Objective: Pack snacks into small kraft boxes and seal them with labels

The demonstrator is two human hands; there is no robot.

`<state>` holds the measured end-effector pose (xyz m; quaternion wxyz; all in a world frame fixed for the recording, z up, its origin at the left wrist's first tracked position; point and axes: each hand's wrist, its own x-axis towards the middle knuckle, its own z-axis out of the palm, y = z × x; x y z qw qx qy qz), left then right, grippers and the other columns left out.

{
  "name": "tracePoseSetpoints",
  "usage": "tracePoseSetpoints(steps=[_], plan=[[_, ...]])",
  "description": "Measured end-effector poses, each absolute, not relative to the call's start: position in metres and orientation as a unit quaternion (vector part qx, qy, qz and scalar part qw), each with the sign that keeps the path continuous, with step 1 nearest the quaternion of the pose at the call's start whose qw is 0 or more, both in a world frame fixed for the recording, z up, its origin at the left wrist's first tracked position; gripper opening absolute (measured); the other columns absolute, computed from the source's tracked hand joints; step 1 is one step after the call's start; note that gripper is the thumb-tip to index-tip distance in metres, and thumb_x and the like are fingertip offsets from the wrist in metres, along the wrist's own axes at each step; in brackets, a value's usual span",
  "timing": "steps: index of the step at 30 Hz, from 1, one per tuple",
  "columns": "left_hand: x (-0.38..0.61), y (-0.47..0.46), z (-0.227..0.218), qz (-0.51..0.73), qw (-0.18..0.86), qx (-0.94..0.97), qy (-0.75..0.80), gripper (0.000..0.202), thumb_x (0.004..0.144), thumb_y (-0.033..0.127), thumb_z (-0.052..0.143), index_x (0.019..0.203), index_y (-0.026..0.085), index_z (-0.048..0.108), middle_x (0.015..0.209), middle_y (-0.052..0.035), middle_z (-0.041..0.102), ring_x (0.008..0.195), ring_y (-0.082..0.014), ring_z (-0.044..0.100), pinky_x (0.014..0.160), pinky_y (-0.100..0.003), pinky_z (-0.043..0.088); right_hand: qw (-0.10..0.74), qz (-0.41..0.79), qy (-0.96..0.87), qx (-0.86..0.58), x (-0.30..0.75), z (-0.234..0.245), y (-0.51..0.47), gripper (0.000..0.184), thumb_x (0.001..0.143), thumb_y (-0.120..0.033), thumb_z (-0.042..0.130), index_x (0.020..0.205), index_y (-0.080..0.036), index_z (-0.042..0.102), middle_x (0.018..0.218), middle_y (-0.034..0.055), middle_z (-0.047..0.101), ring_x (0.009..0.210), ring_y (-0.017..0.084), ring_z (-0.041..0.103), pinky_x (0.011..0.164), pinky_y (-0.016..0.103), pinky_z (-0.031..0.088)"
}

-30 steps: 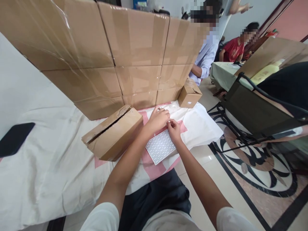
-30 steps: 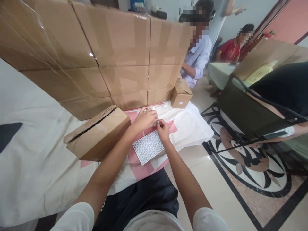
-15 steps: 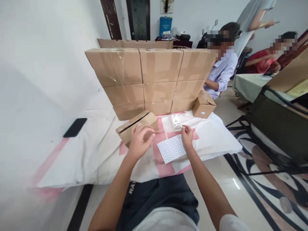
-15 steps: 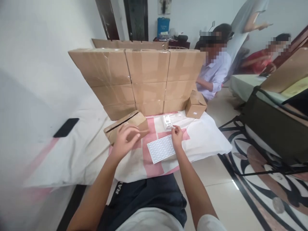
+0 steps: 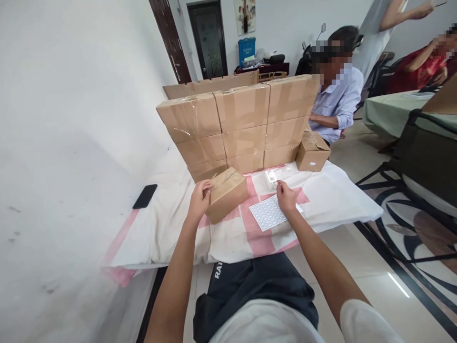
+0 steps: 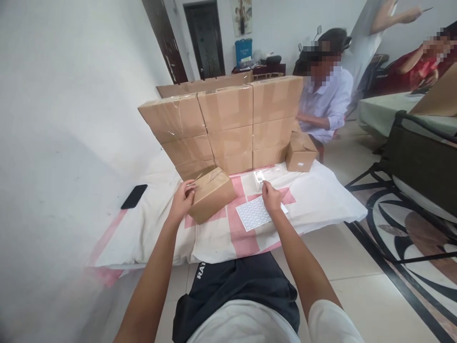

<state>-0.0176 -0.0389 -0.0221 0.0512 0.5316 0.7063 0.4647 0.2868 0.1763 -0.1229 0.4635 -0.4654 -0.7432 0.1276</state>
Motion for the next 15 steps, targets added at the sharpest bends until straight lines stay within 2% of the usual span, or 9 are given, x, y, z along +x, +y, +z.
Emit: tracePoseSetpoints(steps=[3,7,11,15], plan=[[-0.02,-0.039,-0.022,0.469,0.051,0.537,0.7,0.04,0.088,0.015,0.047,0.126,0.025,0.053,0.133,-0.0088,0.06,0.115,-0.0193,0.068,0.107,-0.042,0.053,0.535,0.123,-0.681,-0.485,0.29,-0.108,0.18,0.041,0.098,-0.039,0.039,0.114,-0.015,0.069,0.076,0.0103,0.071,0.064,0.022,0.063,0.065,0.033,0.046],[-0.021,-0.037,-0.026,0.48,0.047,0.539,0.691,0.036,0.09,0.017,0.047,0.125,0.023,0.054,0.129,-0.0108,0.062,0.115,-0.0209,0.068,0.104,-0.043,0.054,0.572,0.018,-0.72,-0.393,0.292,-0.076,0.183,0.034,0.098,-0.037,0.043,0.103,-0.018,0.069,0.071,0.0068,0.069,0.059,0.018,0.06,0.063,0.031,0.045],[-0.021,-0.037,-0.03,0.491,0.044,0.535,0.686,0.032,0.092,0.017,0.046,0.122,0.021,0.055,0.126,-0.0119,0.063,0.114,-0.0221,0.068,0.103,-0.045,0.054,0.594,-0.069,-0.737,-0.316,0.29,-0.044,0.185,0.024,0.096,-0.031,0.047,0.094,-0.019,0.067,0.066,0.0042,0.063,0.06,0.019,0.058,0.069,0.035,0.045],[-0.022,-0.04,-0.033,0.497,0.052,0.527,0.687,0.032,0.094,0.02,0.048,0.124,0.022,0.055,0.127,-0.0115,0.063,0.116,-0.0226,0.067,0.104,-0.045,0.053,0.637,-0.055,-0.704,-0.31,0.28,-0.027,0.176,0.019,0.097,-0.029,0.046,0.094,-0.021,0.063,0.072,0.0042,0.063,0.066,0.02,0.059,0.077,0.04,0.045]])
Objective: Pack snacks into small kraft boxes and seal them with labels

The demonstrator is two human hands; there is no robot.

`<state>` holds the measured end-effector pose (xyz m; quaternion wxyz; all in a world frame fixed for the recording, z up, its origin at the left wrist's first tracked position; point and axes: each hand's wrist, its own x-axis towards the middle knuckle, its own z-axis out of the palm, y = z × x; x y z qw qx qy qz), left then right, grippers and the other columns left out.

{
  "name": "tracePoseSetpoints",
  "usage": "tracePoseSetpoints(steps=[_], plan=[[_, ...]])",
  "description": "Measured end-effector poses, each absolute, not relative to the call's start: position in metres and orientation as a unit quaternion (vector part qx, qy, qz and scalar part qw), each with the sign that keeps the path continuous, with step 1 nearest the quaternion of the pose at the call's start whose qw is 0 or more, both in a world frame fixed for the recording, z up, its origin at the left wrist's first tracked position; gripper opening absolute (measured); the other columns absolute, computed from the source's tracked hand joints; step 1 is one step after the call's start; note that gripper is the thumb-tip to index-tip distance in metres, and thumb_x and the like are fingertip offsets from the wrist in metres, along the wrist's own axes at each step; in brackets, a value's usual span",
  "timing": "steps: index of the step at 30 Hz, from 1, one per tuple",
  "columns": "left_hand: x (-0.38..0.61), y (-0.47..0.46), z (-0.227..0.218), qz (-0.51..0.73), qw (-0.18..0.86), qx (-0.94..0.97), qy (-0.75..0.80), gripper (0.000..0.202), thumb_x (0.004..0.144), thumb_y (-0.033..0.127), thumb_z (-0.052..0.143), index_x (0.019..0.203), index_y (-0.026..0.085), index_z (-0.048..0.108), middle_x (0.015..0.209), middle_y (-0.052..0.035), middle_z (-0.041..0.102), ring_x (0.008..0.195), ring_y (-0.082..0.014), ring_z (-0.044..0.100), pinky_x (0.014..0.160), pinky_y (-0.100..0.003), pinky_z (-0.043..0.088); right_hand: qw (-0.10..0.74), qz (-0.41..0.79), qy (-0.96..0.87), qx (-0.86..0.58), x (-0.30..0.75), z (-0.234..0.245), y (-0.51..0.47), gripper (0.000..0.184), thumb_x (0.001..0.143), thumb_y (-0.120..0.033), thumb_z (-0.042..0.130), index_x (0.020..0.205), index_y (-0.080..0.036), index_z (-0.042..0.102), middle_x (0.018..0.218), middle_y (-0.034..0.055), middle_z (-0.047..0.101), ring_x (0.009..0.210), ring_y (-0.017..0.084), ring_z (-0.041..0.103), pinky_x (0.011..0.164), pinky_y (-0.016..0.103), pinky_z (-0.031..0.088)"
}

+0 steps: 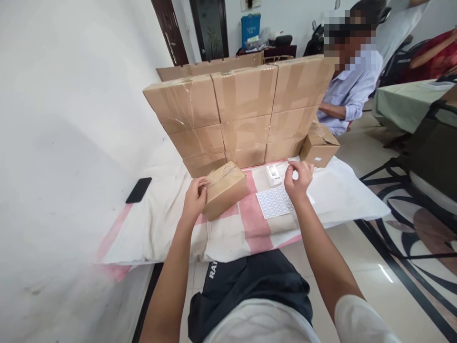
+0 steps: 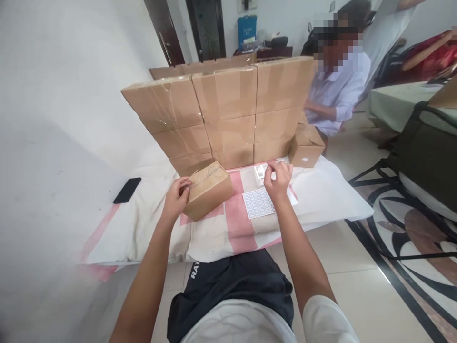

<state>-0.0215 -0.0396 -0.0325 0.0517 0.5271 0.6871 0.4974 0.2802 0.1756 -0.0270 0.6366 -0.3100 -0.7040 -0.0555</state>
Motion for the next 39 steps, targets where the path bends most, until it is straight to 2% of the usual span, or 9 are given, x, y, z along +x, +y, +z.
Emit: tracePoseSetpoints(steps=[4,9,11,14,16,20,27,35,39], plan=[[-0.021,-0.042,-0.031,0.501,0.048,0.53,0.683,0.031,0.092,0.021,0.052,0.122,0.022,0.058,0.125,-0.0105,0.064,0.116,-0.0228,0.067,0.104,-0.044,0.053,0.613,0.066,-0.758,-0.212,0.25,-0.022,0.147,0.019,0.095,-0.029,0.054,0.11,-0.022,0.062,0.087,0.0073,0.068,0.086,0.026,0.064,0.085,0.044,0.048],[-0.014,-0.042,-0.029,0.537,0.056,0.48,0.691,0.027,0.089,0.029,0.064,0.115,0.022,0.058,0.119,-0.0087,0.065,0.11,-0.022,0.069,0.1,-0.04,0.055,0.495,0.195,-0.842,-0.086,0.176,-0.012,0.132,0.038,0.091,-0.039,0.062,0.126,-0.025,0.062,0.133,0.0104,0.065,0.131,0.033,0.053,0.11,0.053,0.04],[-0.01,-0.041,-0.028,0.557,0.058,0.456,0.692,0.026,0.088,0.031,0.066,0.111,0.022,0.055,0.121,-0.0086,0.064,0.106,-0.0205,0.071,0.097,-0.038,0.057,0.451,0.256,-0.853,-0.062,0.148,-0.011,0.143,0.036,0.09,-0.037,0.064,0.123,-0.024,0.066,0.135,0.0091,0.065,0.136,0.033,0.051,0.114,0.054,0.037],[-0.005,-0.039,-0.027,0.569,0.05,0.431,0.699,0.027,0.085,0.031,0.07,0.102,0.022,0.05,0.123,-0.0091,0.062,0.101,-0.0186,0.071,0.096,-0.038,0.057,0.358,0.378,-0.853,-0.025,0.126,-0.017,0.168,0.022,0.088,-0.032,0.065,0.106,-0.023,0.075,0.122,0.0075,0.072,0.124,0.029,0.061,0.11,0.051,0.044],[-0.003,-0.037,-0.026,0.568,0.045,0.423,0.705,0.032,0.083,0.03,0.073,0.099,0.023,0.047,0.121,-0.0088,0.062,0.102,-0.0186,0.071,0.099,-0.039,0.056,0.331,0.45,-0.83,0.002,0.124,-0.029,0.181,0.018,0.09,-0.031,0.065,0.1,-0.024,0.077,0.125,0.0065,0.071,0.13,0.028,0.059,0.112,0.051,0.044],[-0.008,-0.034,-0.029,0.573,0.045,0.426,0.698,0.037,0.081,0.031,0.075,0.1,0.024,0.044,0.116,-0.0083,0.063,0.115,-0.0213,0.067,0.103,-0.042,0.053,0.415,0.5,-0.76,0.012,0.127,-0.06,0.188,0.015,0.092,-0.036,0.067,0.096,-0.029,0.08,0.132,0.0037,0.069,0.146,0.029,0.043,0.119,0.056,0.037],[-0.023,-0.03,-0.027,0.55,0.057,0.459,0.696,0.028,0.085,0.032,0.073,0.099,0.023,0.051,0.12,-0.0092,0.063,0.11,-0.0202,0.068,0.103,-0.041,0.052,0.492,0.467,-0.734,-0.017,0.12,-0.072,0.178,0.025,0.092,-0.042,0.067,0.075,-0.026,0.077,0.107,0.0062,0.076,0.136,0.031,0.053,0.113,0.058,0.045],[-0.014,-0.038,0.017,0.457,0.091,0.503,0.728,0.019,0.089,0.035,0.069,0.092,0.023,0.055,0.103,-0.0052,0.073,0.104,-0.0212,0.069,0.097,-0.04,0.051,0.49,0.468,-0.735,-0.007,0.122,-0.072,0.179,0.023,0.094,-0.043,0.066,0.084,-0.026,0.079,0.111,0.0069,0.075,0.138,0.03,0.05,0.114,0.057,0.043],[-0.021,-0.024,0.016,0.411,0.142,0.493,0.754,0.019,0.086,0.039,0.068,0.093,0.023,0.059,0.1,-0.0051,0.073,0.095,-0.0214,0.069,0.09,-0.039,0.053,0.458,0.473,-0.753,0.013,0.126,-0.069,0.182,0.024,0.095,-0.045,0.064,0.1,-0.027,0.079,0.124,0.007,0.071,0.143,0.03,0.045,0.117,0.057,0.04]])
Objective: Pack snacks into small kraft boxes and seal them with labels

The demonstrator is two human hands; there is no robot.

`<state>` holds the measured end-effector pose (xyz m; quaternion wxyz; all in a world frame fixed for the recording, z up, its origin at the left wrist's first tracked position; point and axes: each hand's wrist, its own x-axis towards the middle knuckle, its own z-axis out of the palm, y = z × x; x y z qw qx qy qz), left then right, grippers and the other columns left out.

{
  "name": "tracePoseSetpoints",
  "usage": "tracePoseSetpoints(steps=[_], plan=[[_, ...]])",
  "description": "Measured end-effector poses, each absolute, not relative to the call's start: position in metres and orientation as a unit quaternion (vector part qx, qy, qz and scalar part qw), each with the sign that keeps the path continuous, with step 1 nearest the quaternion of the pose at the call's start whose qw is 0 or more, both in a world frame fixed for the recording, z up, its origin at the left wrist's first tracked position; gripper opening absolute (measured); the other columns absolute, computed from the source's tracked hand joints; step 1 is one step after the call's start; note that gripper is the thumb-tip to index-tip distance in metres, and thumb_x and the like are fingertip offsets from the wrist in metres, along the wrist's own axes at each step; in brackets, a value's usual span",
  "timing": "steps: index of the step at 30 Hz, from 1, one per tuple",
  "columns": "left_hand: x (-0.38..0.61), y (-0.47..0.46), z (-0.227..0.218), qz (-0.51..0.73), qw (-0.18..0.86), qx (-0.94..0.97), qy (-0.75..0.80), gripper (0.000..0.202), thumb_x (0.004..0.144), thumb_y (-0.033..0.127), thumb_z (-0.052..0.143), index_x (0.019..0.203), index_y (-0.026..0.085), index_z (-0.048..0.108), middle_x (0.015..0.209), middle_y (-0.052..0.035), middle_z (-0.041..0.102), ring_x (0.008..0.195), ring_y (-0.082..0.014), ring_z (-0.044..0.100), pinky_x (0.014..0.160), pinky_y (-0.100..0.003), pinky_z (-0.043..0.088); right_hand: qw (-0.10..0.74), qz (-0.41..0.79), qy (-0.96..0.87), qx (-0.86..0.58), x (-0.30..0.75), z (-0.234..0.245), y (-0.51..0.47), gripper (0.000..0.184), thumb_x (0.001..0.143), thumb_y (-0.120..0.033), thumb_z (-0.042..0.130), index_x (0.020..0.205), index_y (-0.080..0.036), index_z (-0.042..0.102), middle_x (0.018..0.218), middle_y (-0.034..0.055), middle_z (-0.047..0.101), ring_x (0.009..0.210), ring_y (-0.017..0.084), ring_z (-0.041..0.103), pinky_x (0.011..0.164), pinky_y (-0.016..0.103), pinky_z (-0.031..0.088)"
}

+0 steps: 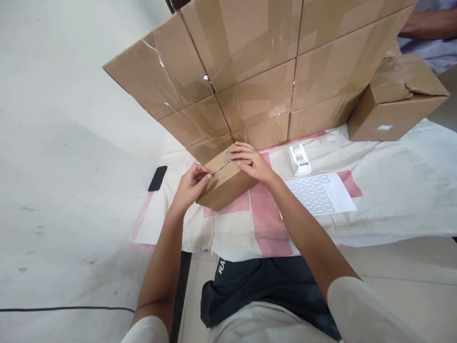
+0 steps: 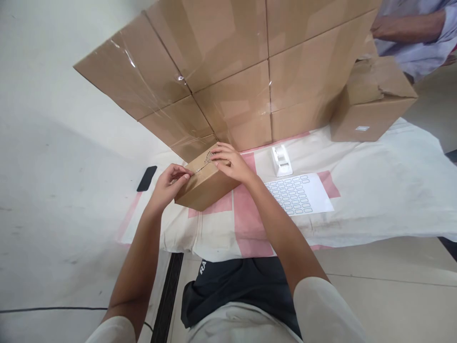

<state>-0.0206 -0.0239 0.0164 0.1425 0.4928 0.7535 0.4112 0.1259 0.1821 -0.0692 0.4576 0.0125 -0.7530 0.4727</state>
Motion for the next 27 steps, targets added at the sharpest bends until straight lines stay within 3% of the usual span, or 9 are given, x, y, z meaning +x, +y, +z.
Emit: tracePoseSetpoints(steps=[3,7,11,15,19,27], plan=[[-0.026,-0.01,0.008,0.435,0.171,0.46,0.755,0.024,0.083,0.042,0.069,0.091,0.022,0.058,0.093,-0.004,0.072,0.085,-0.019,0.067,0.084,-0.036,0.052,0.438,0.473,-0.764,0.01,0.128,-0.067,0.183,0.023,0.094,-0.043,0.065,0.105,-0.028,0.078,0.132,0.0061,0.067,0.145,0.03,0.043,0.118,0.057,0.038],[-0.029,-0.006,0.007,0.494,0.194,0.44,0.725,0.026,0.08,0.043,0.071,0.086,0.022,0.055,0.094,-0.0039,0.07,0.09,-0.0179,0.066,0.088,-0.034,0.052,0.453,0.466,-0.76,0.008,0.128,-0.068,0.182,0.019,0.093,-0.039,0.066,0.101,-0.027,0.078,0.13,0.0059,0.068,0.143,0.029,0.045,0.118,0.056,0.038],[-0.029,-0.011,0.018,0.528,0.209,0.415,0.711,0.03,0.08,0.044,0.072,0.079,0.022,0.051,0.097,-0.0054,0.071,0.085,-0.0174,0.066,0.077,-0.031,0.051,0.474,0.465,-0.748,0.009,0.125,-0.071,0.181,0.017,0.093,-0.036,0.065,0.099,-0.026,0.077,0.126,0.0068,0.07,0.142,0.029,0.046,0.116,0.055,0.039],[-0.031,-0.008,0.037,0.434,0.286,0.433,0.736,0.03,0.077,0.043,0.074,0.076,0.021,0.054,0.095,-0.007,0.073,0.084,-0.0183,0.066,0.07,-0.029,0.048,0.475,0.469,-0.745,0.003,0.123,-0.071,0.18,0.017,0.092,-0.038,0.066,0.096,-0.026,0.077,0.122,0.0073,0.071,0.14,0.029,0.048,0.116,0.055,0.04],[-0.033,0.007,0.054,0.319,0.32,0.447,0.772,0.033,0.072,0.041,0.08,0.079,0.022,0.054,0.08,-0.0025,0.068,0.071,-0.0168,0.062,0.062,-0.028,0.045,0.476,0.476,-0.739,-0.002,0.123,-0.071,0.18,0.018,0.091,-0.04,0.066,0.095,-0.025,0.076,0.12,0.0076,0.072,0.139,0.029,0.048,0.116,0.055,0.039],[-0.042,0.025,0.049,0.29,0.318,0.461,0.776,0.044,0.061,0.037,0.087,0.082,0.023,0.052,0.077,0.0006,0.062,0.068,-0.0156,0.06,0.061,-0.029,0.048,0.473,0.48,-0.739,-0.009,0.122,-0.071,0.18,0.019,0.091,-0.042,0.066,0.092,-0.025,0.075,0.118,0.0073,0.072,0.14,0.029,0.048,0.117,0.056,0.037]])
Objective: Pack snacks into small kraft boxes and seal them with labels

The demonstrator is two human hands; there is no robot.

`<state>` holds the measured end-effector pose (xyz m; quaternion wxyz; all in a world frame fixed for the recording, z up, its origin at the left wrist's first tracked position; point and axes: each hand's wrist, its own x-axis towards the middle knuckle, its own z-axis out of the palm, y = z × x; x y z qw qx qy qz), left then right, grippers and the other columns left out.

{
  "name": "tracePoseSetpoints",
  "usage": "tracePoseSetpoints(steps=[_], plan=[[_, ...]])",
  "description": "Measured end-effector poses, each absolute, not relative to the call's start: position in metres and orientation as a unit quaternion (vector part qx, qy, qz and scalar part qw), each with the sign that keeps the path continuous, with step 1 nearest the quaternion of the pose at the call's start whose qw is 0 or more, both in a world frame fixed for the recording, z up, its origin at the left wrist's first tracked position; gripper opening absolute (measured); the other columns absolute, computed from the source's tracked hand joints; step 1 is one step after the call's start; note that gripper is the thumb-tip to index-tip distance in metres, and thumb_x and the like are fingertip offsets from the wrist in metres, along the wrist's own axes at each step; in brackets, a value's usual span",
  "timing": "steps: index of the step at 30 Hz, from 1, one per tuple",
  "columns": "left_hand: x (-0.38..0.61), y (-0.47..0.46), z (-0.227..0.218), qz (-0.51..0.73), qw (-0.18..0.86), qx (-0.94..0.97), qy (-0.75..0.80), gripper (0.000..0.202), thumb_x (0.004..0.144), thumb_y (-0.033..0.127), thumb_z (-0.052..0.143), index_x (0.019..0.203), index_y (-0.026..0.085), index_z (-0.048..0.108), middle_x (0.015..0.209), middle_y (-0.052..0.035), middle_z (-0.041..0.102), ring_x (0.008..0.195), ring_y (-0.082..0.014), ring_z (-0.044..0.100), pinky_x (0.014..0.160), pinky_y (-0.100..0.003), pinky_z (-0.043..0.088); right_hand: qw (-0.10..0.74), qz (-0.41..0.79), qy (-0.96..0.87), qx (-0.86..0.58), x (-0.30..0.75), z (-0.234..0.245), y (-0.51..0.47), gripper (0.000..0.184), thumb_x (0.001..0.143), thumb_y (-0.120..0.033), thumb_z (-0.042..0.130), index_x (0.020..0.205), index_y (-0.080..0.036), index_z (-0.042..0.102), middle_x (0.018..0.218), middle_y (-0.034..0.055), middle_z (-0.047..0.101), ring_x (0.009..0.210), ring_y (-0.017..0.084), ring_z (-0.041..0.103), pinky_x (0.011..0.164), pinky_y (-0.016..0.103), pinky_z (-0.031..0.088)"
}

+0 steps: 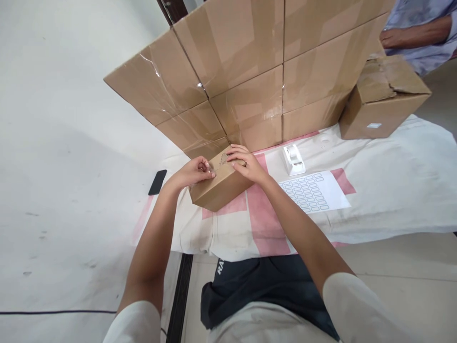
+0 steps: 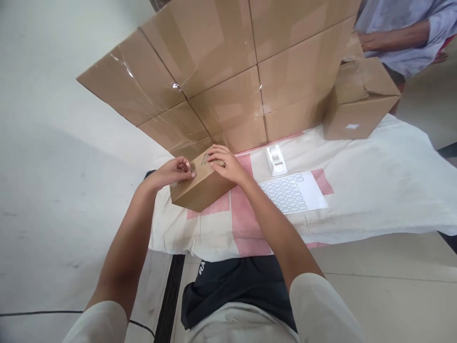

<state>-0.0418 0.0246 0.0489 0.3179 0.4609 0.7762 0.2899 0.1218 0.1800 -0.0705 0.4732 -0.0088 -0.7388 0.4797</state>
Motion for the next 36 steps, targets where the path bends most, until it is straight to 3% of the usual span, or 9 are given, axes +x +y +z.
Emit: tracePoseSetpoints(steps=[8,14,18,22,28,30,32,34,36], plan=[[-0.05,0.023,0.04,0.218,0.234,0.492,0.81,0.043,0.061,0.047,0.086,0.089,0.023,0.064,0.068,0.0014,0.057,0.059,-0.0174,0.054,0.055,-0.03,0.038,0.475,0.476,-0.74,-0.013,0.12,-0.072,0.18,0.018,0.091,-0.041,0.066,0.089,-0.025,0.074,0.118,0.0074,0.072,0.14,0.029,0.048,0.116,0.054,0.039],[-0.046,0.017,0.039,0.185,0.121,0.478,0.85,0.068,0.062,0.06,0.085,0.116,0.026,0.063,0.074,0.0002,0.059,0.067,-0.023,0.059,0.06,-0.031,0.042,0.484,0.476,-0.735,-0.006,0.121,-0.073,0.18,0.017,0.092,-0.038,0.065,0.09,-0.024,0.073,0.118,0.0081,0.072,0.139,0.028,0.048,0.116,0.053,0.039],[-0.054,0.018,0.022,0.23,0.032,0.478,0.847,0.055,0.066,0.062,0.081,0.105,0.026,0.068,0.082,-0.004,0.061,0.076,-0.0261,0.06,0.067,-0.034,0.044,0.477,0.479,-0.737,-0.005,0.121,-0.072,0.18,0.015,0.091,-0.037,0.065,0.09,-0.024,0.073,0.119,0.0076,0.071,0.14,0.028,0.048,0.116,0.053,0.038],[-0.064,0.024,0.014,0.263,0.029,0.451,0.852,0.042,0.074,0.058,0.076,0.099,0.025,0.07,0.072,-0.0024,0.056,0.071,-0.0255,0.057,0.07,-0.036,0.044,0.469,0.484,-0.739,-0.017,0.121,-0.071,0.18,0.017,0.091,-0.039,0.065,0.09,-0.025,0.073,0.119,0.0068,0.071,0.141,0.028,0.047,0.117,0.054,0.038],[-0.009,0.01,0.008,0.305,-0.108,0.497,0.805,0.02,0.088,0.036,0.063,0.103,0.025,0.066,0.084,-0.005,0.061,0.077,-0.0256,0.058,0.075,-0.038,0.044,0.484,0.479,-0.732,-0.021,0.12,-0.073,0.177,0.02,0.093,-0.041,0.063,0.09,-0.024,0.073,0.117,0.0081,0.072,0.139,0.027,0.049,0.117,0.051,0.04],[0.036,0.0,-0.013,0.299,-0.096,0.573,0.757,0.011,0.091,0.033,0.057,0.094,0.026,0.065,0.082,-0.0051,0.063,0.077,-0.025,0.059,0.079,-0.04,0.045,0.486,0.479,-0.73,-0.021,0.119,-0.074,0.177,0.022,0.094,-0.042,0.063,0.09,-0.023,0.073,0.118,0.0083,0.072,0.139,0.027,0.048,0.117,0.05,0.039],[0.082,-0.007,-0.044,0.21,0.001,0.704,0.678,0.012,0.091,0.035,0.058,0.089,0.027,0.066,0.085,-0.0069,0.066,0.083,-0.0267,0.061,0.084,-0.043,0.047,0.478,0.479,-0.735,-0.03,0.117,-0.073,0.178,0.022,0.094,-0.042,0.063,0.09,-0.024,0.073,0.118,0.0074,0.072,0.14,0.026,0.047,0.118,0.05,0.039],[0.118,-0.005,-0.075,0.152,0.059,0.75,0.641,0.02,0.09,0.04,0.059,0.1,0.024,0.067,0.1,-0.012,0.068,0.096,-0.0311,0.063,0.088,-0.047,0.049,0.457,0.476,-0.75,-0.049,0.117,-0.069,0.179,0.019,0.094,-0.04,0.063,0.091,-0.024,0.074,0.121,0.0061,0.071,0.141,0.026,0.047,0.119,0.05,0.037],[0.138,0.001,-0.098,0.152,0.1,0.759,0.625,0.041,0.09,0.042,0.06,0.123,0.019,0.062,0.13,-0.0176,0.063,0.123,-0.0353,0.057,0.105,-0.052,0.044,0.426,0.463,-0.774,-0.072,0.122,-0.061,0.178,0.018,0.092,-0.036,0.063,0.101,-0.024,0.074,0.125,0.0055,0.07,0.138,0.027,0.05,0.118,0.051,0.038]])
